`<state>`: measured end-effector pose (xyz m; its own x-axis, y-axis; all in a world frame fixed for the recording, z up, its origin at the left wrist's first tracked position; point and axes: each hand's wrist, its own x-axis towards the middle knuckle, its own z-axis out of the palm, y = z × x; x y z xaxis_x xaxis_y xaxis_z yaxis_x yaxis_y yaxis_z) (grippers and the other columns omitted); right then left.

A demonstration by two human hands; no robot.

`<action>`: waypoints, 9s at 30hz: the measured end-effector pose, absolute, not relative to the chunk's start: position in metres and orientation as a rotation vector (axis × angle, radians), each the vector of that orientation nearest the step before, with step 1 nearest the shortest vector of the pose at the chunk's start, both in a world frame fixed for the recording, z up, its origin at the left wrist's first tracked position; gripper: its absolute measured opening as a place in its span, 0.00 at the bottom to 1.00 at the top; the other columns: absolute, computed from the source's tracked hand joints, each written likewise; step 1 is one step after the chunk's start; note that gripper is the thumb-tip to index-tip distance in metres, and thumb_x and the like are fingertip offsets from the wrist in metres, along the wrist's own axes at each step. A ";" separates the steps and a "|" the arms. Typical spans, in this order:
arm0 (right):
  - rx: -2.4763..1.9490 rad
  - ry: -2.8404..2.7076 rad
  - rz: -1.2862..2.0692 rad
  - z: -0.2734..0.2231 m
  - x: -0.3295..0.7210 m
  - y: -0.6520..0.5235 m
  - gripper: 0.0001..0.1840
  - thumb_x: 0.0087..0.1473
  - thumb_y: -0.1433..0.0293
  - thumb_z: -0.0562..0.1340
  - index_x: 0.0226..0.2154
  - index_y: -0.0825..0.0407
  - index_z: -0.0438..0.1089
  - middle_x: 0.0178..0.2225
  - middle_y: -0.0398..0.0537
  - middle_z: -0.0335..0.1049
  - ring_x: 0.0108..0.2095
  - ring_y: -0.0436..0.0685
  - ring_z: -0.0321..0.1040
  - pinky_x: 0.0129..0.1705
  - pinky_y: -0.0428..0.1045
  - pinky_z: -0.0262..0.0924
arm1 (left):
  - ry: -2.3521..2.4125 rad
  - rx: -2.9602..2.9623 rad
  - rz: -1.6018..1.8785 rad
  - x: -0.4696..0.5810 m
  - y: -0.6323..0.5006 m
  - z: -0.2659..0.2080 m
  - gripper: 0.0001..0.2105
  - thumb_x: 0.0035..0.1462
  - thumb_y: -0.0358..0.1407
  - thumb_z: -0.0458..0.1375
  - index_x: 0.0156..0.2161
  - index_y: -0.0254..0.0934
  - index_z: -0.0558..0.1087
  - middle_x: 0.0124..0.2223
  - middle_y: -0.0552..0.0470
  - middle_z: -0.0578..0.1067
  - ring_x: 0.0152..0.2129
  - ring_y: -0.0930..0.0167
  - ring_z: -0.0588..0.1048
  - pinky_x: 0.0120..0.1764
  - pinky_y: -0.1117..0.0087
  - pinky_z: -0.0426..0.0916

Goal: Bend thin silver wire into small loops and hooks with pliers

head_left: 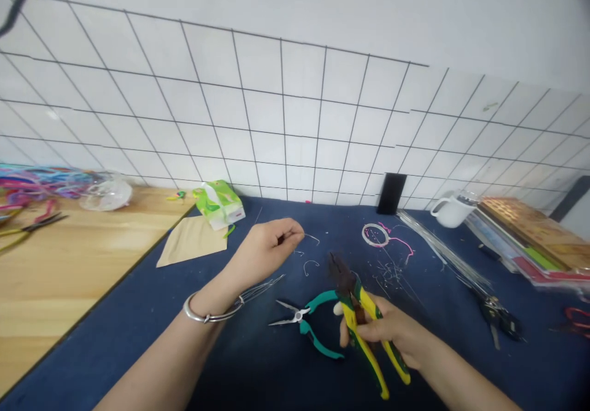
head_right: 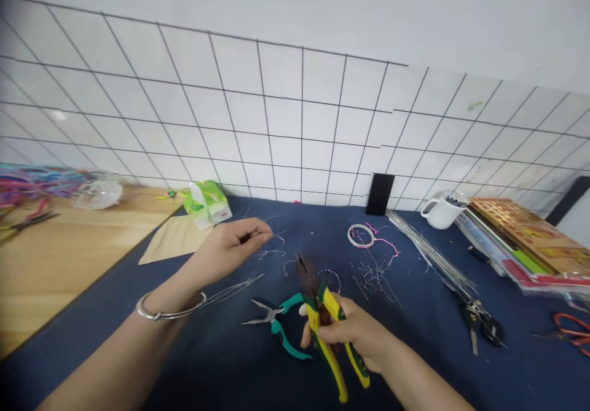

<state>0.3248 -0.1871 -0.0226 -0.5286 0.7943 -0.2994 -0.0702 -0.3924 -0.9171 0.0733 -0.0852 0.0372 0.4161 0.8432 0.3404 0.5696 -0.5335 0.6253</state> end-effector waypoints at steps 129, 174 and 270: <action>-1.593 -2.157 0.804 -0.019 0.338 -0.198 0.24 0.55 0.72 0.53 0.54 0.48 0.53 0.48 0.51 0.62 0.49 0.57 0.61 0.51 0.54 0.56 | 0.850 1.854 0.416 0.106 -0.083 0.010 0.08 0.55 0.32 0.48 0.33 0.37 0.70 0.24 0.58 0.65 0.20 0.77 0.62 0.24 0.77 0.57; -1.727 -2.187 0.377 -0.028 0.343 -0.202 0.30 0.53 0.73 0.53 0.58 0.47 0.49 0.49 0.55 0.60 0.46 0.62 0.62 0.43 0.59 0.62 | 0.779 1.535 0.620 0.115 -0.084 -0.005 0.09 0.56 0.39 0.52 0.34 0.34 0.68 0.24 0.57 0.65 0.18 0.79 0.61 0.22 0.77 0.57; -1.820 -2.252 0.634 -0.035 0.354 -0.179 0.17 0.56 0.65 0.54 0.49 0.46 0.60 0.43 0.48 0.66 0.43 0.59 0.64 0.44 0.54 0.58 | 0.924 1.512 0.914 0.106 -0.071 -0.008 0.07 0.52 0.37 0.58 0.34 0.35 0.73 0.31 0.51 0.74 0.29 0.72 0.71 0.30 0.73 0.64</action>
<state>0.3541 -0.1786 -0.0348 -0.2359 0.9636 -0.1261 0.8879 0.1610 -0.4310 0.1056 -0.0707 -0.0076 0.4002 0.9139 0.0676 0.0778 -0.1074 0.9912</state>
